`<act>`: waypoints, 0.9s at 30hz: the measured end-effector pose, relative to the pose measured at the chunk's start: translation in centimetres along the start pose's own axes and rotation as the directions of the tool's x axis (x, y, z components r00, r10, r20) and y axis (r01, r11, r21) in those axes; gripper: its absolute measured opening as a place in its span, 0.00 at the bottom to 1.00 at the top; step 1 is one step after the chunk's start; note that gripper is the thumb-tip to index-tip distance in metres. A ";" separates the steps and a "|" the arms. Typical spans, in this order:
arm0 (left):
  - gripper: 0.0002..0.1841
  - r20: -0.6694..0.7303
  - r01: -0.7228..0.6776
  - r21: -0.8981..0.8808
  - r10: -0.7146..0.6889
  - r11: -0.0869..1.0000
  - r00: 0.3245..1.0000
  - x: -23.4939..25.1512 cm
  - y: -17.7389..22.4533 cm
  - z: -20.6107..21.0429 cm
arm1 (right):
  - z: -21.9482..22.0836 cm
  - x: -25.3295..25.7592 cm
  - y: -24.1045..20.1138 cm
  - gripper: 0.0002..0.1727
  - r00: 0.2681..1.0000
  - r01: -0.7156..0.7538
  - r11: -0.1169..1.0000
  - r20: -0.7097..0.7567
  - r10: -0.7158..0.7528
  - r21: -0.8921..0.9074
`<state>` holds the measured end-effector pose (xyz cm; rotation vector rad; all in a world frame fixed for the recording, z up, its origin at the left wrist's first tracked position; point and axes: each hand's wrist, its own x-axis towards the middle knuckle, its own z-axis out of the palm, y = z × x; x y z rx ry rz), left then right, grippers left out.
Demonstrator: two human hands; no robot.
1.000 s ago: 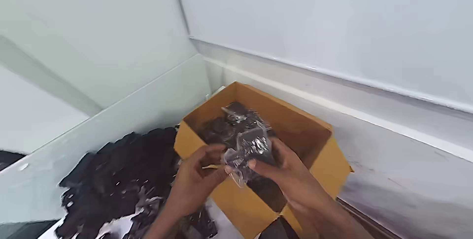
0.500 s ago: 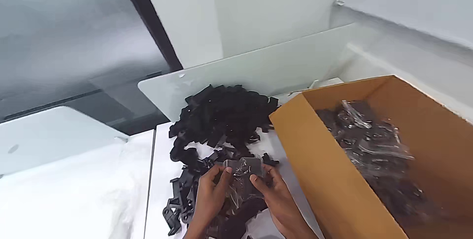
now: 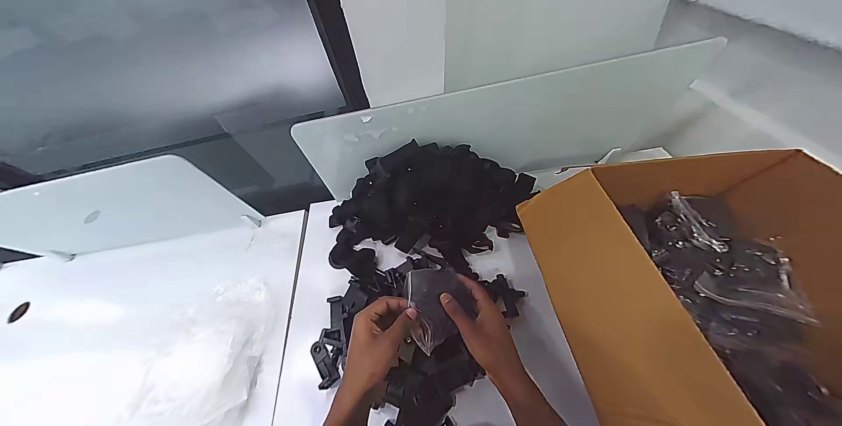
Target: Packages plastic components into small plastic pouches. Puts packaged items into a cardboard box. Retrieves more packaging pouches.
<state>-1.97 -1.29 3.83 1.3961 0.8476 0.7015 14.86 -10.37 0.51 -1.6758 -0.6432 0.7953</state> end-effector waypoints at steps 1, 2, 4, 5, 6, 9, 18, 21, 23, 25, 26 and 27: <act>0.06 -0.005 -0.001 -0.003 0.001 1.000 1.000 0.0 -0.1 0.1 | 0.1 -0.1 0.1 0.36 0.993 0.106 0.992 -0.036 -0.108 -0.070; 0.06 -0.015 0.000 0.003 0.001 1.000 1.000 0.0 -0.3 0.3 | 0.2 -0.4 0.1 0.31 0.969 0.228 0.966 -0.067 -0.237 -0.125; 0.06 -0.032 -0.009 0.013 0.010 1.000 0.999 0.1 -0.6 0.6 | 0.3 -0.7 -0.2 0.17 0.897 0.423 0.888 -0.053 -0.438 -0.179; 0.06 -0.031 -0.015 0.021 0.016 1.000 0.999 0.1 -0.7 0.7 | 0.3 -0.8 -0.5 0.14 0.881 0.464 0.867 -0.007 -0.473 -0.180; 0.06 -0.023 -0.023 0.030 0.024 0.999 0.999 0.0 -0.6 0.8 | 0.3 -1.0 -0.8 0.13 0.876 0.478 0.858 0.038 -0.480 -0.186; 0.06 0.037 -0.089 0.035 0.088 0.995 0.995 -0.2 -0.4 0.7 | 0.7 -1.3 -1.6 0.12 0.864 0.500 0.831 0.084 -0.496 -0.243; 0.09 -0.237 -0.249 0.659 0.510 0.710 0.827 0.6 0.0 -0.1 | -0.7 -0.5 -3.1 0.09 0.755 0.579 0.659 0.010 -0.656 -0.480; 0.11 -0.181 -0.300 0.721 0.588 0.624 0.788 0.6 0.5 1.2 | -0.3 -0.7 -3.7 0.20 0.756 0.597 0.615 0.106 -0.645 -0.515; 0.11 -0.113 -0.367 0.735 0.637 0.570 0.762 0.4 0.7 2.3 | 0.4 -0.7 -4.2 0.19 0.806 0.559 0.662 0.141 -0.574 -0.499; 0.10 -0.060 -0.428 0.758 0.706 0.492 0.705 0.2 0.6 3.2 | 0.7 -0.6 -4.8 0.26 0.884 0.459 0.726 0.185 -0.429 -0.512; 0.09 -0.044 -0.451 0.769 0.741 0.453 0.670 0.2 0.6 3.5 | 0.8 -0.4 -5.1 0.31 0.910 0.414 0.751 0.208 -0.358 -0.515; 0.08 -0.025 -0.469 0.778 0.766 0.419 0.642 0.1 0.6 3.6 | 0.8 -0.2 -5.3 0.36 0.925 0.377 0.779 0.237 -0.296 -0.501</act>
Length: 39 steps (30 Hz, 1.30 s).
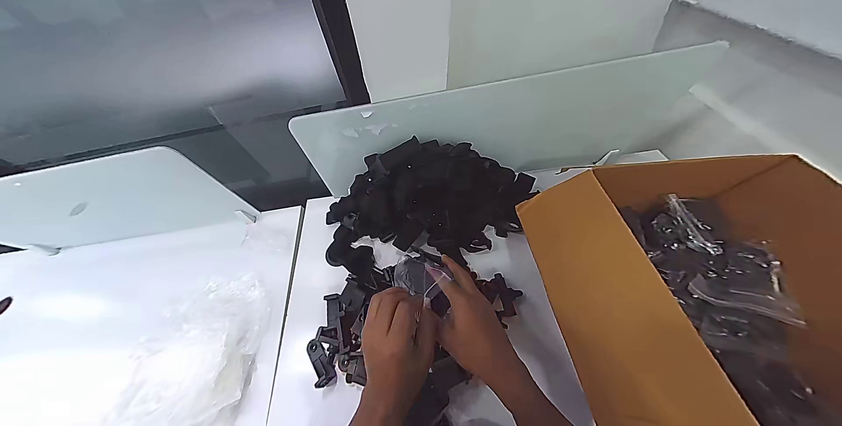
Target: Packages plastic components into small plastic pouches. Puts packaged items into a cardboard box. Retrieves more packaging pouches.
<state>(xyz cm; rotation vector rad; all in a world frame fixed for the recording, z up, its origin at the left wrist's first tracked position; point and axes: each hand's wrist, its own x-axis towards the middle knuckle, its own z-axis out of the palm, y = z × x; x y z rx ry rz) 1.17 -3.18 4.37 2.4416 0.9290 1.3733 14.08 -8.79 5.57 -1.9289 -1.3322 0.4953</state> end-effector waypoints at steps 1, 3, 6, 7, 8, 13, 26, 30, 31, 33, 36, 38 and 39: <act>0.07 0.001 -0.031 0.003 0.031 1.000 1.000 -0.2 0.2 0.0 | -0.1 0.3 0.1 0.40 0.999 -0.022 0.999 0.042 0.021 0.030; 0.07 0.042 -0.088 -0.023 0.089 0.996 0.995 -0.6 0.4 0.0 | 0.2 0.6 0.8 0.44 0.999 -0.025 0.992 0.047 0.020 0.122; 0.12 0.075 -0.010 -0.127 0.020 0.992 0.997 -1.0 -0.4 -0.3 | 0.8 0.4 2.2 0.44 1.000 -0.023 0.931 0.017 0.018 0.364; 0.17 0.066 0.076 -0.170 -0.065 0.983 0.996 -1.0 -1.2 -0.6 | 0.9 0.3 2.4 0.41 0.998 -0.057 0.894 0.030 0.049 0.445; 0.23 0.068 0.192 -0.225 -0.182 0.955 0.981 -0.9 -2.1 -0.9 | 0.8 0.2 2.6 0.39 0.996 -0.092 0.841 0.059 0.071 0.533; 0.22 0.480 0.714 -0.633 -0.572 0.299 0.665 -0.2 -4.8 -1.6 | 0.5 -0.5 2.4 0.28 0.992 -0.121 0.546 0.115 0.045 0.829; 0.13 0.439 0.695 -0.716 -0.734 0.062 0.518 -1.0 -4.9 -0.7 | -0.1 -0.1 2.4 0.20 0.982 0.137 0.738 -0.191 -0.011 0.661; 0.14 0.431 0.670 -0.742 -0.781 -0.022 0.452 -0.9 -4.8 -0.6 | -1.1 -0.4 1.5 0.17 0.960 0.213 0.616 -0.281 0.014 0.758; 0.14 0.427 0.667 -0.744 -0.792 -0.034 0.436 -0.8 -4.9 -0.6 | -1.3 -0.4 1.5 0.16 0.952 0.243 0.571 -0.306 0.016 0.784; 0.14 0.430 0.664 -0.746 -0.803 -0.057 0.414 -0.9 -5.1 -0.7 | -1.8 -0.3 1.3 0.18 0.948 0.246 0.421 -0.307 0.083 0.873; 0.14 0.495 0.648 -0.746 -0.781 -0.157 0.381 -1.0 -5.1 -0.5 | -2.0 0.1 0.8 0.19 0.942 0.157 0.230 -0.216 0.255 0.960; 0.15 0.574 0.621 -0.734 -0.740 -0.274 0.351 -1.3 -4.9 0.0 | -1.6 0.2 0.7 0.17 0.941 0.083 0.163 -0.131 0.312 0.983; 0.15 0.598 0.612 -0.724 -0.731 -0.317 0.329 -1.3 -4.8 0.3 | -1.4 0.2 0.6 0.17 0.938 0.046 0.130 -0.088 0.336 0.990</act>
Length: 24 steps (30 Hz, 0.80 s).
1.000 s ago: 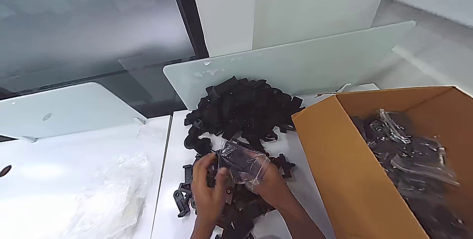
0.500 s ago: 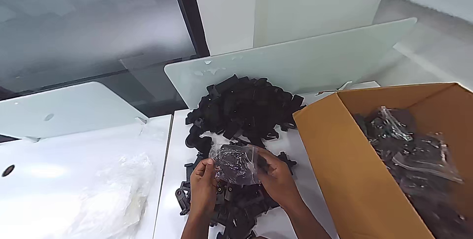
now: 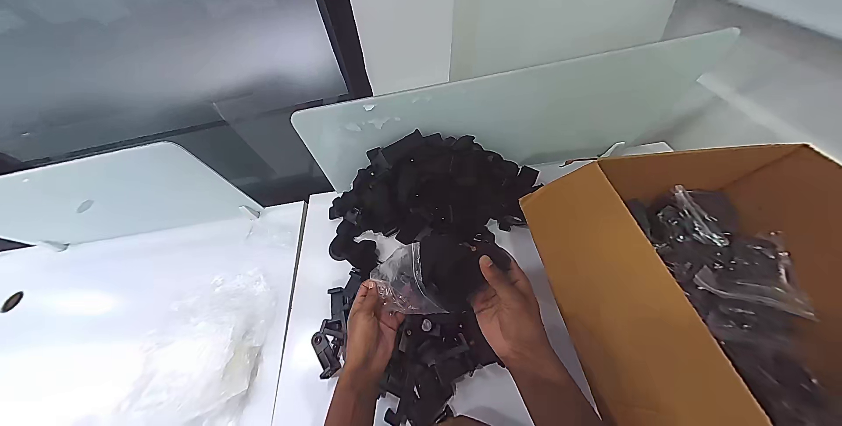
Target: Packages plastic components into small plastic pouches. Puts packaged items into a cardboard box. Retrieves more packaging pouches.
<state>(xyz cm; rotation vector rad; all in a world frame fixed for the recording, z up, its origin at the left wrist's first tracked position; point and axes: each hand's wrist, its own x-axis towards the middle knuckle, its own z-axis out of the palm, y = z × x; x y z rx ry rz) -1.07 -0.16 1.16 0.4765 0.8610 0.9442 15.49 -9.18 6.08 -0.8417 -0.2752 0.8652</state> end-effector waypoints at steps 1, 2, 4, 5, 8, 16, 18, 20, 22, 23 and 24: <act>0.17 -0.009 0.026 -0.021 -0.026 0.999 1.000 0.1 -0.2 0.3 | 0.2 0.0 0.1 0.17 0.999 -0.038 0.999 -0.017 0.038 0.008; 0.21 -0.005 0.050 -0.035 -0.050 0.998 0.999 0.1 -0.3 0.4 | 0.3 -0.1 0.2 0.18 0.997 -0.071 0.998 -0.032 0.071 0.000; 0.31 0.067 0.082 -0.003 -0.081 0.997 0.994 -0.1 -0.4 0.2 | 0.3 -0.1 0.4 0.22 0.995 -0.100 0.992 -0.038 0.097 -0.081; 0.32 0.121 0.076 0.019 -0.078 0.997 0.990 -0.1 -0.5 0.0 | 0.0 0.0 0.6 0.24 0.996 -0.088 0.985 -0.028 0.085 -0.150; 0.25 0.184 0.003 0.055 -0.013 0.998 0.983 -0.1 -0.7 -0.1 | -0.6 0.4 1.2 0.25 1.000 -0.021 0.967 -0.025 0.015 -0.252; 0.11 0.110 -0.247 0.162 0.231 0.955 0.967 0.7 0.4 -3.1 | -0.5 1.1 0.2 0.17 0.974 0.132 0.974 -0.159 -0.162 -0.185; 0.11 0.158 -0.353 0.247 0.322 0.902 0.933 0.8 1.2 -3.8 | -1.0 1.2 -0.1 0.16 0.971 0.211 0.936 -0.052 -0.234 -0.283; 0.09 0.326 -0.474 0.381 0.365 0.794 0.872 0.7 1.7 -3.9 | -0.6 1.1 -0.4 0.14 0.965 0.253 0.848 0.061 -0.254 -0.465; 0.07 0.520 -0.598 0.465 0.345 0.653 0.781 0.4 1.6 -3.1 | -0.2 1.2 0.0 0.13 0.936 0.338 0.658 0.171 -0.306 -0.673; 0.06 0.590 -0.636 0.476 0.316 0.607 0.743 0.0 1.5 -2.3 | -0.1 1.2 0.5 0.13 0.912 0.387 0.535 0.226 -0.343 -0.750; 0.10 0.633 -0.649 0.487 0.276 0.585 0.724 -0.5 1.3 -1.3 | 0.0 1.1 1.0 0.14 0.881 0.437 0.427 0.281 -0.381 -0.792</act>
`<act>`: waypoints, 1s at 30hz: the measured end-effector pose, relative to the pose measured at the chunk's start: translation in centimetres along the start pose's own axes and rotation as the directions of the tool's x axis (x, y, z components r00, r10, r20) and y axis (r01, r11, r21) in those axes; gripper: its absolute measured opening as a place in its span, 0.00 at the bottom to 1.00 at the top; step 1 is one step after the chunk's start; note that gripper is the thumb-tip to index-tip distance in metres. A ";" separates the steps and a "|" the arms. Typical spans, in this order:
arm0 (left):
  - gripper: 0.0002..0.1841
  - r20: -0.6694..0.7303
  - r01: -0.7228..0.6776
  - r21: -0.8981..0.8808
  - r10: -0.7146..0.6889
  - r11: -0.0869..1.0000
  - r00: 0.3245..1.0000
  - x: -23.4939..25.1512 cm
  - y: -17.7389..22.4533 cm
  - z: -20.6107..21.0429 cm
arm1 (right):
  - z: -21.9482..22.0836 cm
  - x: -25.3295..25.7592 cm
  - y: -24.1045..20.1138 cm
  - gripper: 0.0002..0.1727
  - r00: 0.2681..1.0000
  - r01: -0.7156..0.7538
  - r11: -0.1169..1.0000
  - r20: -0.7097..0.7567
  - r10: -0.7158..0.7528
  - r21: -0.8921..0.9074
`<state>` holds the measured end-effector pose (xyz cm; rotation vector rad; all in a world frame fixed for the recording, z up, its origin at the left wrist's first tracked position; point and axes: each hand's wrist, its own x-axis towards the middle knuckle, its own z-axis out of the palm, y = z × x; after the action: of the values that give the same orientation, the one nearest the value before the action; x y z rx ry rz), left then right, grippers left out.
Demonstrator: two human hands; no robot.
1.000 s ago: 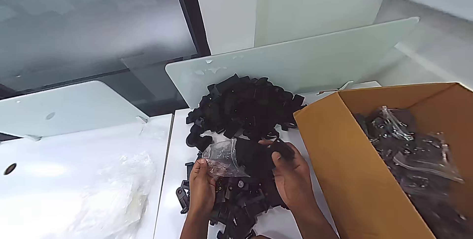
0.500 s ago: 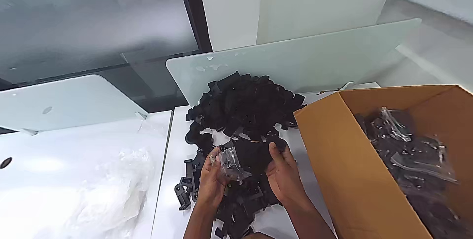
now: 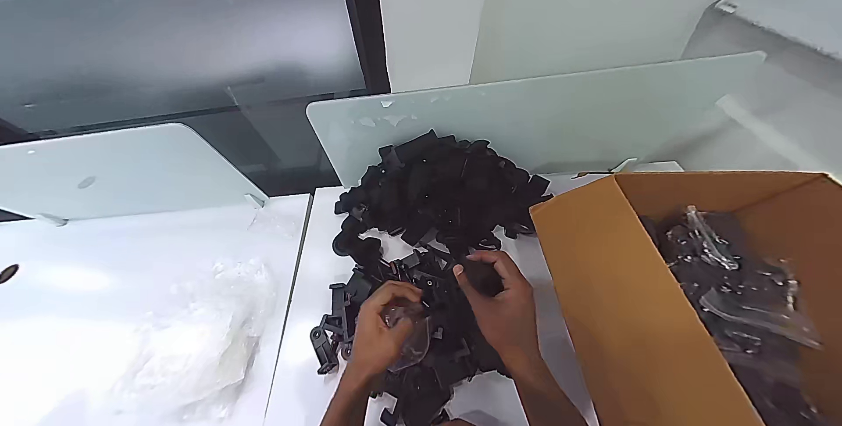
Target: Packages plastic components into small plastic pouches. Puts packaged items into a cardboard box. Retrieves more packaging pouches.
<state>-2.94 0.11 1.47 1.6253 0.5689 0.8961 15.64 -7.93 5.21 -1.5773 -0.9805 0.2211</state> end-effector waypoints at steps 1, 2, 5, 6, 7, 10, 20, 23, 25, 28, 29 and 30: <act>0.17 0.045 0.019 0.012 -0.020 1.000 0.999 0.2 0.7 0.9 | 0.5 -0.2 0.0 0.15 0.998 0.068 0.996 0.005 -0.068 -0.057; 0.25 0.095 0.043 0.019 -0.044 0.999 0.995 0.5 1.3 1.5 | 0.8 -0.4 -0.2 0.18 0.993 0.119 0.990 0.032 -0.117 -0.079; 0.46 0.196 0.060 -0.091 -0.041 0.994 0.980 1.1 1.3 2.0 | 1.4 -0.9 -0.9 0.25 0.975 0.142 0.990 0.171 -0.141 0.006; 0.51 0.211 0.061 -0.160 -0.026 0.985 0.977 1.1 1.1 1.9 | 1.2 -0.8 -1.0 0.28 0.966 0.105 0.993 0.230 -0.116 0.059; 0.54 0.221 0.065 -0.213 -0.016 0.975 0.975 1.1 0.9 1.8 | 0.9 -0.6 -1.1 0.32 0.949 0.045 0.992 0.305 -0.079 0.116; 0.58 0.195 0.087 -0.183 -0.050 0.979 0.979 0.9 1.0 1.8 | 0.1 -0.2 -1.0 0.43 0.867 -0.129 0.945 0.496 -0.039 0.300; 0.14 -0.022 0.124 -0.112 -0.127 0.986 0.992 0.6 1.5 0.3 | -0.3 0.1 -0.1 0.29 0.814 0.065 0.998 0.579 -0.052 -0.003; 0.11 -0.101 0.148 -0.041 -0.151 0.988 0.983 0.5 2.1 0.3 | 0.2 0.0 0.5 0.19 0.845 -0.166 0.961 0.534 0.022 0.223; 0.13 -0.108 0.147 0.014 -0.145 0.989 0.984 0.6 1.9 -0.3 | 0.2 -0.1 0.3 0.13 0.855 -0.270 0.921 0.510 0.095 0.280; 0.12 -0.098 0.181 0.111 -0.171 0.977 0.980 1.0 1.8 -1.4 | 0.4 -0.2 0.3 0.12 0.884 -0.285 0.926 0.441 0.153 0.249; 0.13 -0.084 0.192 0.103 -0.184 0.976 0.979 1.1 2.0 -1.7 | 0.6 -0.1 0.4 0.12 0.892 -0.295 0.923 0.419 0.172 0.249; 0.15 -0.074 0.206 0.077 -0.201 0.976 0.977 1.3 2.3 -1.9 | 0.7 0.0 0.5 0.12 0.894 -0.317 0.913 0.402 0.197 0.257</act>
<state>-3.97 1.67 4.17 1.5840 0.8132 0.7841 15.40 -7.42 4.57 -1.3877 -0.9558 0.8512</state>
